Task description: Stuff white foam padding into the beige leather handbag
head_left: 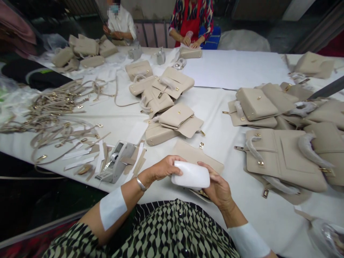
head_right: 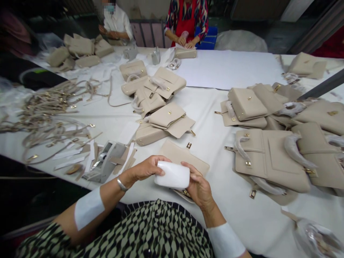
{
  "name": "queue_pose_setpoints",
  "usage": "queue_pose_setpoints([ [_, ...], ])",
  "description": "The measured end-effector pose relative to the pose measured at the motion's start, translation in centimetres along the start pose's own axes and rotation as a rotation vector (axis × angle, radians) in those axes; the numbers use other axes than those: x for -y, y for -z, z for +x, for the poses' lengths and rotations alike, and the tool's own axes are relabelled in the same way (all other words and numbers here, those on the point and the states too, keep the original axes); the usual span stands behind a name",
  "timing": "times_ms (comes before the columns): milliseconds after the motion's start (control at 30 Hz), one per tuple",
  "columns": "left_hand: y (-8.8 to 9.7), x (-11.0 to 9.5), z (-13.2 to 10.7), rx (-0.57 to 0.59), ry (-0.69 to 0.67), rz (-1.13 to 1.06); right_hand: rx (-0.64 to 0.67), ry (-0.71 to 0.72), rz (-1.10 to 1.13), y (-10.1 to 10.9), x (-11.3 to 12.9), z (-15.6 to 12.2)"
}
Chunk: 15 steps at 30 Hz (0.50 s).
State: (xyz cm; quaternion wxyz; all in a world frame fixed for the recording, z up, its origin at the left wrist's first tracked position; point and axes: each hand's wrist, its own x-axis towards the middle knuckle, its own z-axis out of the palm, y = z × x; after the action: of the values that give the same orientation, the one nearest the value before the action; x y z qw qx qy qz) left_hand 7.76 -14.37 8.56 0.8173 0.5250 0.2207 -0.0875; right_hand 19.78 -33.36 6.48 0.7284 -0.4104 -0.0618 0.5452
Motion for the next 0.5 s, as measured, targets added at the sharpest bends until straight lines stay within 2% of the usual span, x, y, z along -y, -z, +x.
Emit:
queue_pose_setpoints([
  [67,0.5,-0.5,-0.4,0.051,-0.066,0.155,0.069,-0.059,0.008,-0.1,0.2,0.0],
  [133,0.7,-1.1,-0.8,0.087,-0.118,0.291,0.086,-0.106,-0.098,-0.2,0.3,0.3],
  [200,0.5,-1.6,-1.0,0.065,-0.145,0.377,0.099,-0.155,-0.202,-0.4,0.3,0.7],
  [267,0.1,-1.7,-0.9,-0.013,-0.183,0.446,0.113,-0.187,-0.248,-0.4,0.2,1.0],
  [333,-0.3,-1.3,-0.6,-0.12,-0.25,0.517,0.073,-0.157,-0.272,-0.5,0.1,1.1],
  [400,-0.5,-0.4,-0.2,-0.221,-0.308,0.535,-0.049,-0.088,-0.253,-0.4,-0.2,1.2],
  [500,-0.6,1.2,-0.2,-0.401,-0.393,0.552,-0.23,0.039,-0.104,-0.1,-0.5,1.3],
])
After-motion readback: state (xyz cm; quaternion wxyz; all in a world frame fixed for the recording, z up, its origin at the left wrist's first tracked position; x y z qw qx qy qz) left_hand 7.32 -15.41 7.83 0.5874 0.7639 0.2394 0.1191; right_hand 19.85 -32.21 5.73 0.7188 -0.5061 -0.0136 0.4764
